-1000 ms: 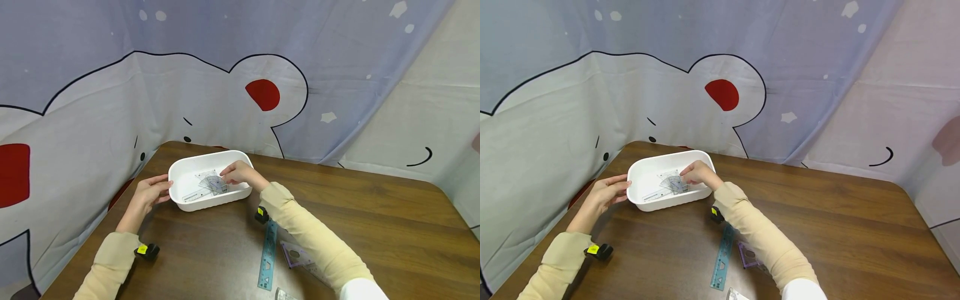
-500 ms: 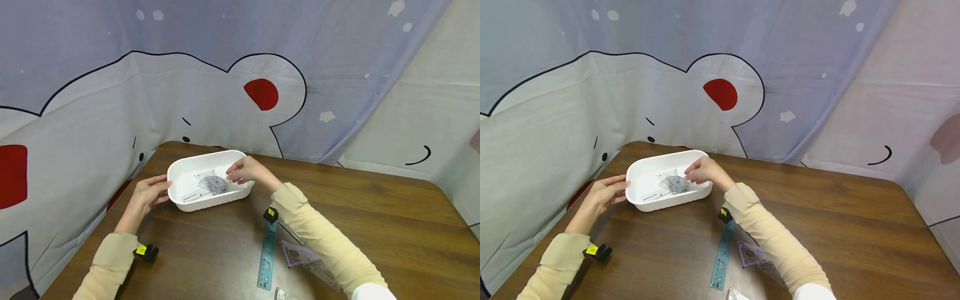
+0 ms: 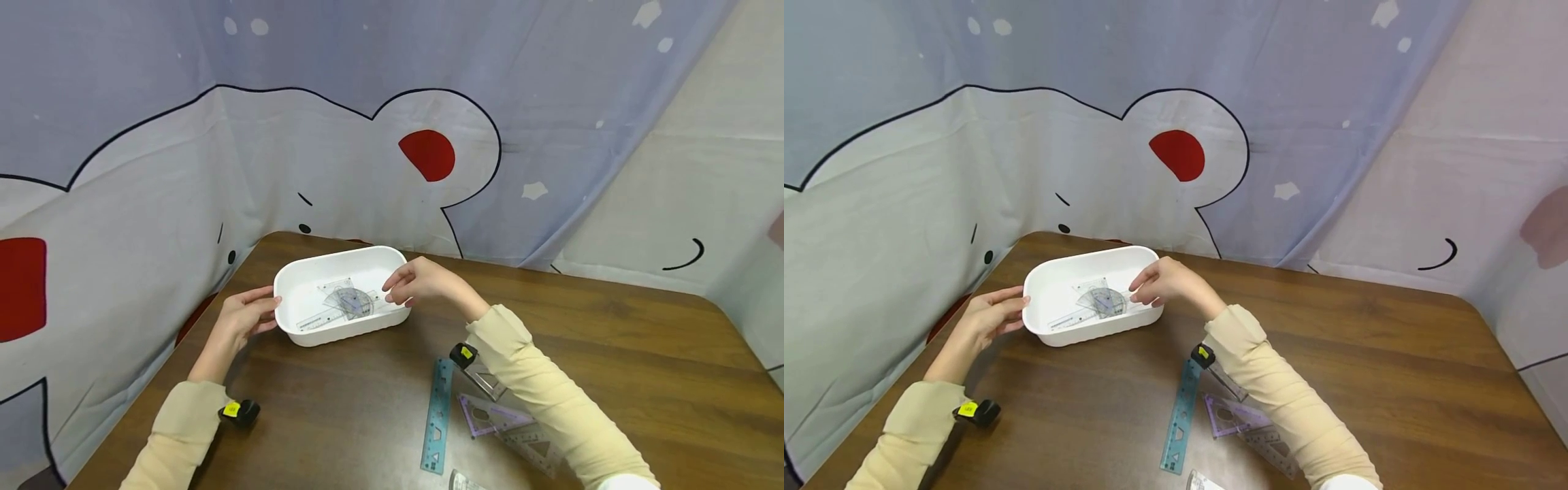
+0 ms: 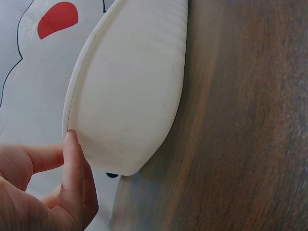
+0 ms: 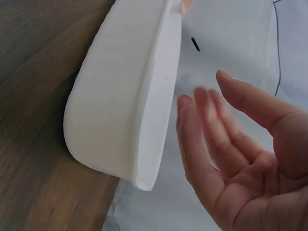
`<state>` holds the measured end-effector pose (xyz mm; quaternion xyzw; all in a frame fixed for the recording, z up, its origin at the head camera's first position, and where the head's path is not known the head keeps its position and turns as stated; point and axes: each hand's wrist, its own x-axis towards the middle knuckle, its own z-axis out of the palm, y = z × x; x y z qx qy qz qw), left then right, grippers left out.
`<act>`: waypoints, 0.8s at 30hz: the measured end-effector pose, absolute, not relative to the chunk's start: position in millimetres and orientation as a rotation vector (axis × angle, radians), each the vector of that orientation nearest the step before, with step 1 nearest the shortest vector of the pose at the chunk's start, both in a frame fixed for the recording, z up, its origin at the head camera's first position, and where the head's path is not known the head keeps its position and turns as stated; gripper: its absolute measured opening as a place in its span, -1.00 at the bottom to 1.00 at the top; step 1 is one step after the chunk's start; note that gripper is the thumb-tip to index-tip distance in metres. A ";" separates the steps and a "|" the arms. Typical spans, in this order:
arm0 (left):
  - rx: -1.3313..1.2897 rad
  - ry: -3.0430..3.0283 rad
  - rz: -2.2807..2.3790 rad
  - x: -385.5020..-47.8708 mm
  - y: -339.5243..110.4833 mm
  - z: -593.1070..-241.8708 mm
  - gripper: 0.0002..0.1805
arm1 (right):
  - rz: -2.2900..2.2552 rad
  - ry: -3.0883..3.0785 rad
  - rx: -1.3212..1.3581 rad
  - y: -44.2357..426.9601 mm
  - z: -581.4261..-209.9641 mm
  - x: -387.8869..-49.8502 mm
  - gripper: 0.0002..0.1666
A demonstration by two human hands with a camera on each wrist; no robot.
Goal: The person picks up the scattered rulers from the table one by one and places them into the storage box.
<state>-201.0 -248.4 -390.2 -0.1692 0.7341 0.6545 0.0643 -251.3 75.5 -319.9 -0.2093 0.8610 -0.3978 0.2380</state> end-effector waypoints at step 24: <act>-0.497 2.208 1.987 -202.6 -247.6 -392.0 -0.34 | -0.995 2.469 -0.674 126.4 -337.1 -219.1 -0.61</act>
